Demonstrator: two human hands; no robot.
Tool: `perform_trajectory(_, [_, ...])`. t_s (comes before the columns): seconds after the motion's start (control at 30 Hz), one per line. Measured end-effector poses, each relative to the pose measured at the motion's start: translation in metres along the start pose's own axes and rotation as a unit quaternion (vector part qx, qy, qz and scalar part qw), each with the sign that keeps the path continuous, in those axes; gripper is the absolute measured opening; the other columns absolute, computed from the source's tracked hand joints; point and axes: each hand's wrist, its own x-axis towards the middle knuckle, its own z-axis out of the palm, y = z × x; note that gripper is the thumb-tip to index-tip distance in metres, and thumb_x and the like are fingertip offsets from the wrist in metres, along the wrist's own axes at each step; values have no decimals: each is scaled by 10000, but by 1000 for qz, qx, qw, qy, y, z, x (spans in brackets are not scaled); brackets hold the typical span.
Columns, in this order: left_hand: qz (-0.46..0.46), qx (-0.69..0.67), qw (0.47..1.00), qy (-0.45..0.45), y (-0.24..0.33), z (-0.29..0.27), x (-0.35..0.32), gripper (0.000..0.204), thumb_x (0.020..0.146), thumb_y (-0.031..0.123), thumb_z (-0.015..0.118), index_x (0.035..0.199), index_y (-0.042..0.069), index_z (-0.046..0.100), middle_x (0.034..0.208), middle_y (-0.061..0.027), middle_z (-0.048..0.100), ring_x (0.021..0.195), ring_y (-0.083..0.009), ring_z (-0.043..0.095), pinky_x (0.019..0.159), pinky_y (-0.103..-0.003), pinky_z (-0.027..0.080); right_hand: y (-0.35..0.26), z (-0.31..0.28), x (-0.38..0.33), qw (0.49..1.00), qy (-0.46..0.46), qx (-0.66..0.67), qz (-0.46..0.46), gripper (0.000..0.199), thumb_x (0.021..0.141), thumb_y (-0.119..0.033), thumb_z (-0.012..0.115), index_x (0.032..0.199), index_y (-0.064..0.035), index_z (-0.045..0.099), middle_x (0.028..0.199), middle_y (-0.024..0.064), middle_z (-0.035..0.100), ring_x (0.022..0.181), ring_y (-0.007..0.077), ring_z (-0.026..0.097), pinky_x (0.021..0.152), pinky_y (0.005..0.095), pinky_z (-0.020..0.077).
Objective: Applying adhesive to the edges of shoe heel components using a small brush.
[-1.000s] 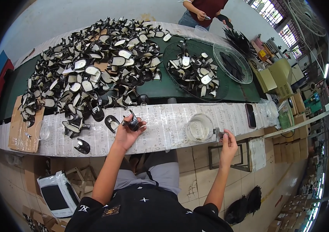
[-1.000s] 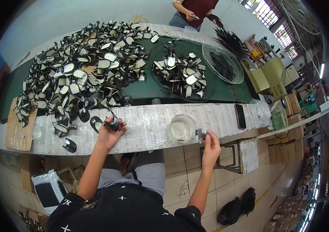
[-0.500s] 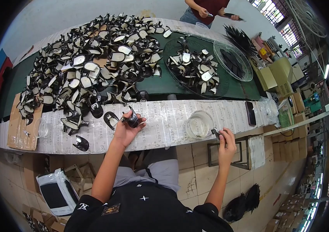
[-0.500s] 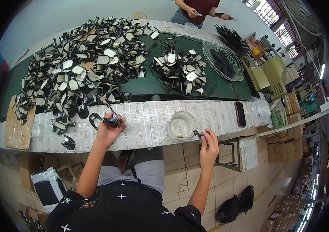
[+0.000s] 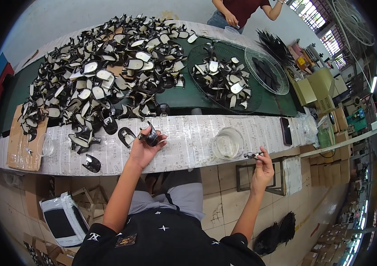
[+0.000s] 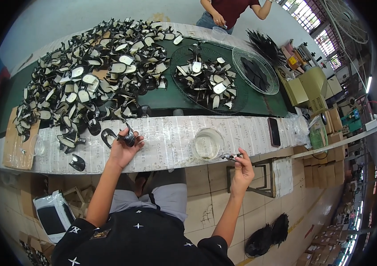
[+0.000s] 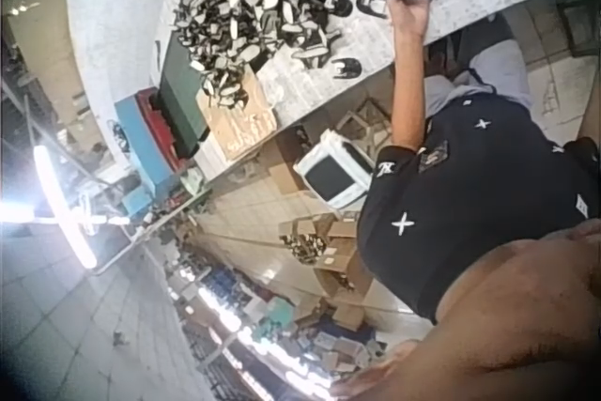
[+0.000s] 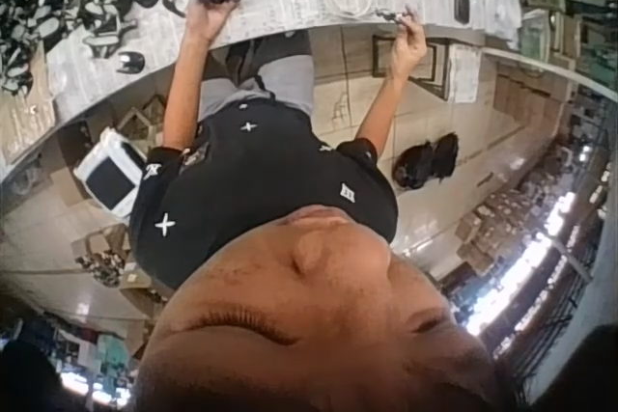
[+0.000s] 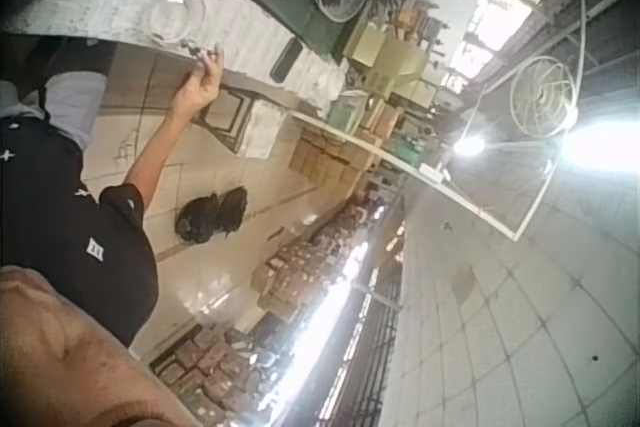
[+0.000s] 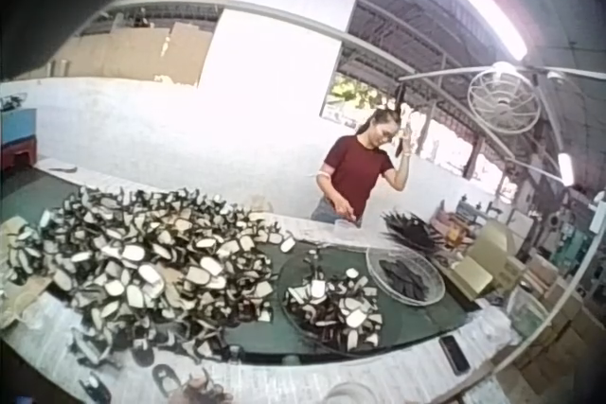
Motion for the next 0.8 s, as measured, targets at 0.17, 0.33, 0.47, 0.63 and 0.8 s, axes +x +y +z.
perform_trajectory(0.17, [-1, -2, 1000, -6, 1, -2, 1, 300, 904, 296, 616, 879, -2, 611, 906, -104, 630, 956, -298, 623, 877, -419, 514, 7, 1, 3, 996, 3, 89, -12, 42, 918, -18, 604, 953, -17, 628, 1315, 169, 540, 1071, 227, 601, 936, 332, 470])
perform_trajectory(0.33, [-5, 5, 1000, 1, 0, -1, 2, 299, 903, 297, 616, 886, -2, 612, 914, -104, 633, 956, -297, 627, 879, -419, 515, 11, 5, 6, 987, 17, 159, -23, 53, 917, 6, 589, 949, -27, 615, 1338, 156, 513, 1053, 245, 608, 930, 339, 482])
perform_trajectory(0.47, [-7, -1, 1000, 0, 0, -4, 2, 298, 906, 294, 612, 912, -4, 608, 918, -110, 635, 955, -299, 631, 881, -421, 519, 9, 8, 7, 980, 33, 195, -24, 78, 919, 25, 573, 951, -33, 616, 1337, 150, 509, 1060, 260, 605, 916, 342, 496])
perform_trajectory(0.63, [-7, -3, 1000, -16, 1, -7, 2, 298, 913, 290, 603, 913, -8, 607, 920, -114, 632, 956, -299, 630, 881, -421, 521, -12, 21, 15, 999, 33, 11, -20, 111, 938, -20, 572, 1030, -20, 634, 1281, 127, 556, 1035, 182, 591, 875, 275, 483])
perform_trajectory(0.8, [-11, 5, 1000, -27, 1, -1, 4, 303, 918, 289, 596, 899, -14, 607, 927, -114, 626, 956, -300, 629, 882, -421, 522, -8, 13, 18, 985, 47, -164, -8, 199, 944, -102, 603, 1105, 6, 652, 1102, 80, 632, 893, 87, 563, 766, 210, 449])
